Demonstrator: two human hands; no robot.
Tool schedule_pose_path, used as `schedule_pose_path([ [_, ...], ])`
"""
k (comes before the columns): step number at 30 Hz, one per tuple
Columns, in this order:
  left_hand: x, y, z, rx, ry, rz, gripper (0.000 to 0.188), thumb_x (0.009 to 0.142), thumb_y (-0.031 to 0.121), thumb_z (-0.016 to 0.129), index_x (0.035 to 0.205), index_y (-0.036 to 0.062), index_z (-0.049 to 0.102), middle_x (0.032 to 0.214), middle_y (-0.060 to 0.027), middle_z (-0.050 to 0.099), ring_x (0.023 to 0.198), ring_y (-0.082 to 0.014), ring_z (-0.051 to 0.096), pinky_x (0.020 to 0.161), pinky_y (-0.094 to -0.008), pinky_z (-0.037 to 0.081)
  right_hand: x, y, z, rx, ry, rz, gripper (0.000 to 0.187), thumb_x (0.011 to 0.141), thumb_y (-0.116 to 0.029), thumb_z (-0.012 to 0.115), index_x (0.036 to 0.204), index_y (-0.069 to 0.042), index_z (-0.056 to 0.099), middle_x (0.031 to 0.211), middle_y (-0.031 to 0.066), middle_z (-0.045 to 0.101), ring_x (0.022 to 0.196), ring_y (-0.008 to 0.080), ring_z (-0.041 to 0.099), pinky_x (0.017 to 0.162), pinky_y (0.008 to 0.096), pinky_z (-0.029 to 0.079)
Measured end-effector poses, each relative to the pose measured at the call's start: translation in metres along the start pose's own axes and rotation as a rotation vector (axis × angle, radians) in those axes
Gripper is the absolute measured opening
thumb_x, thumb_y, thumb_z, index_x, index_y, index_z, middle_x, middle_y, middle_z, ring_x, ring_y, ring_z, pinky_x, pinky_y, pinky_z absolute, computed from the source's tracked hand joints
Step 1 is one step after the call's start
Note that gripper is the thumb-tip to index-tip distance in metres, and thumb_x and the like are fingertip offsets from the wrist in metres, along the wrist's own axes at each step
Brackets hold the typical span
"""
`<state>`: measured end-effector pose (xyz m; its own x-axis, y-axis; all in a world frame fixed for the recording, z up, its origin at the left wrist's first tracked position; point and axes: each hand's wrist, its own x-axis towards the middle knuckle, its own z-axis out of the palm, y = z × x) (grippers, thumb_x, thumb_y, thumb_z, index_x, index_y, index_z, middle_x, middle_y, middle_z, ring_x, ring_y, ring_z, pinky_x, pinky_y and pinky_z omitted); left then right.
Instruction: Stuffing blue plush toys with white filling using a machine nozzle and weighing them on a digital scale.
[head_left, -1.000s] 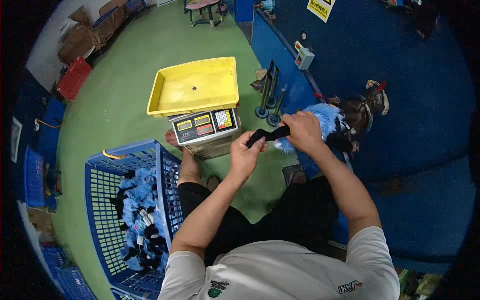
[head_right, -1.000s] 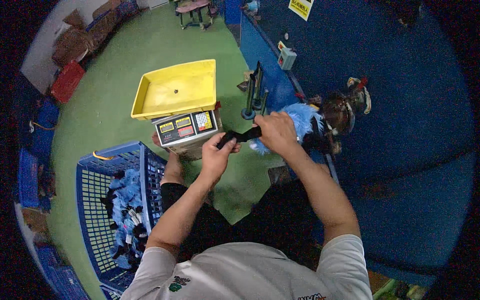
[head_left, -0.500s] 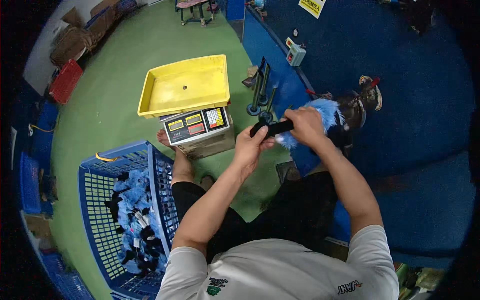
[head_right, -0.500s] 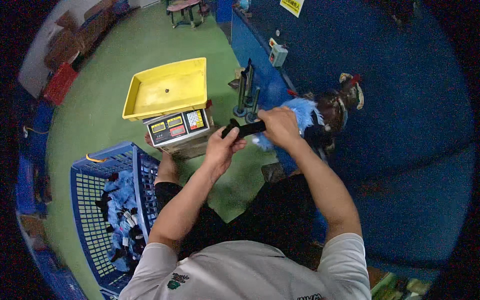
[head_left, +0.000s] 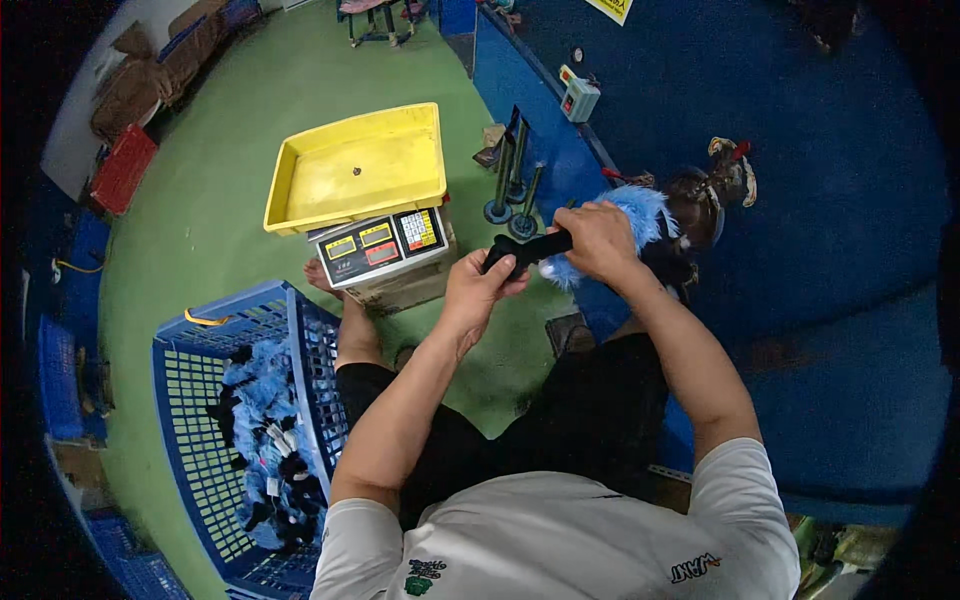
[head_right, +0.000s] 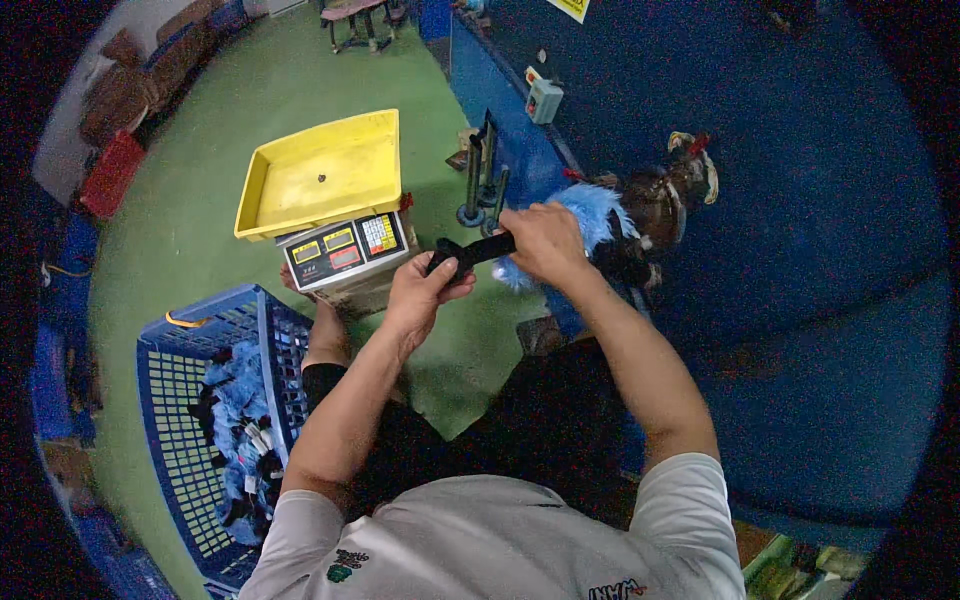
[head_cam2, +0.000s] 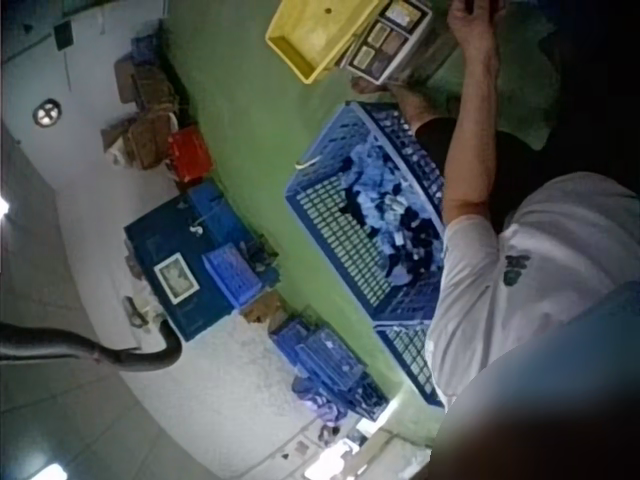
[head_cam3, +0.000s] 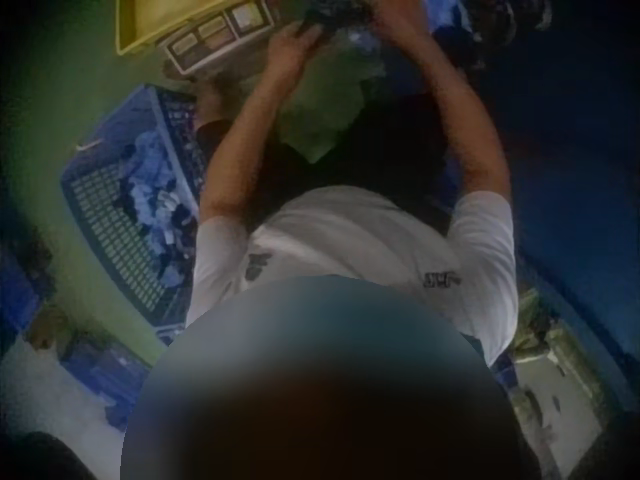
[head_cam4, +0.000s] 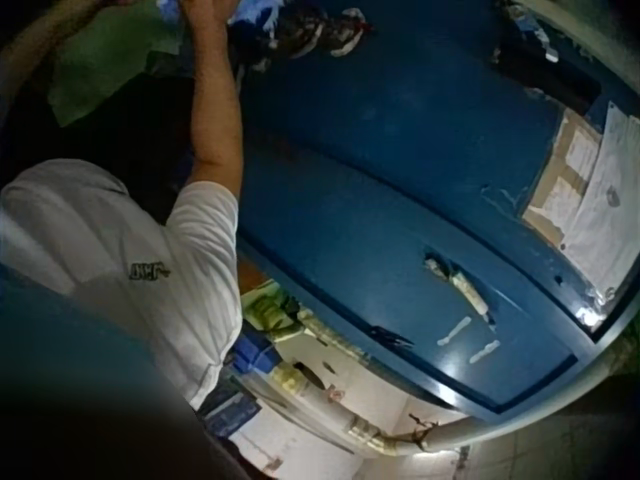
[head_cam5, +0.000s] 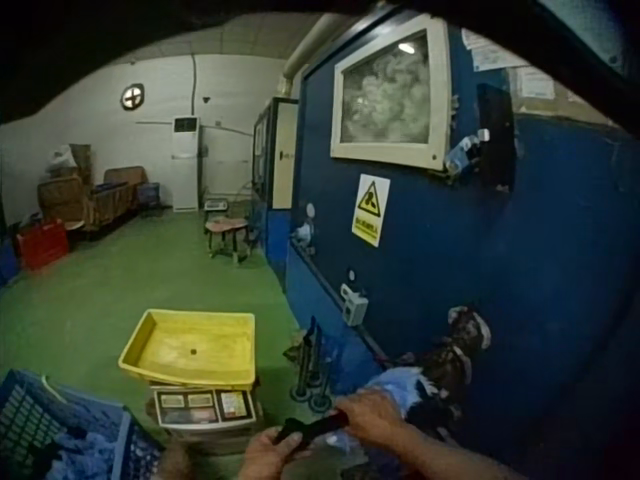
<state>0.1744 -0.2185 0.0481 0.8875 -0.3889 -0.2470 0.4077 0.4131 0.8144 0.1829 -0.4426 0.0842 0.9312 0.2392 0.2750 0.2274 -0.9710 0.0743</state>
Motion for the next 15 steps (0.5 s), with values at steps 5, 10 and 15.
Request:
schedule_pose_path([
  [5, 0.004, 0.002, 0.004, 0.029, -0.031, 0.006, 0.015, 0.098, 0.004, 0.062, 0.109, -0.0045, 0.057, 0.087, -0.0122, 0.067, 0.074, -0.0178, 0.069, 0.069, -0.0264, 0.061, -0.001, 0.000, -0.001, 0.012, 0.009, -0.011, 0.011, 0.079, -0.021, 0.070, 0.084, -0.014, 0.063, 0.079, 0.0055, 0.070, 0.078, 0.0291, 0.065, 0.075, 0.0422, 0.048],
  [10, 0.015, 0.010, -0.002, 0.114, -0.076, -0.048, 0.013, 0.096, 0.002, 0.061, 0.107, -0.0030, 0.056, 0.085, -0.0114, 0.066, 0.072, -0.0173, 0.069, 0.068, -0.0258, 0.060, -0.001, 0.008, -0.003, 0.016, -0.003, -0.016, 0.010, 0.079, -0.020, 0.069, 0.083, -0.013, 0.063, 0.079, 0.0053, 0.069, 0.079, 0.0287, 0.064, 0.076, 0.0411, 0.047],
  [15, 0.014, 0.008, -0.022, -0.022, -0.110, -0.022, 0.014, 0.095, 0.000, 0.061, 0.108, -0.0026, 0.057, 0.086, -0.0112, 0.067, 0.073, -0.0176, 0.069, 0.069, -0.0257, 0.060, 0.000, 0.009, 0.001, 0.012, 0.053, -0.075, 0.009, 0.080, -0.019, 0.068, 0.083, -0.013, 0.062, 0.080, 0.0052, 0.069, 0.080, 0.0281, 0.064, 0.076, 0.0402, 0.047],
])
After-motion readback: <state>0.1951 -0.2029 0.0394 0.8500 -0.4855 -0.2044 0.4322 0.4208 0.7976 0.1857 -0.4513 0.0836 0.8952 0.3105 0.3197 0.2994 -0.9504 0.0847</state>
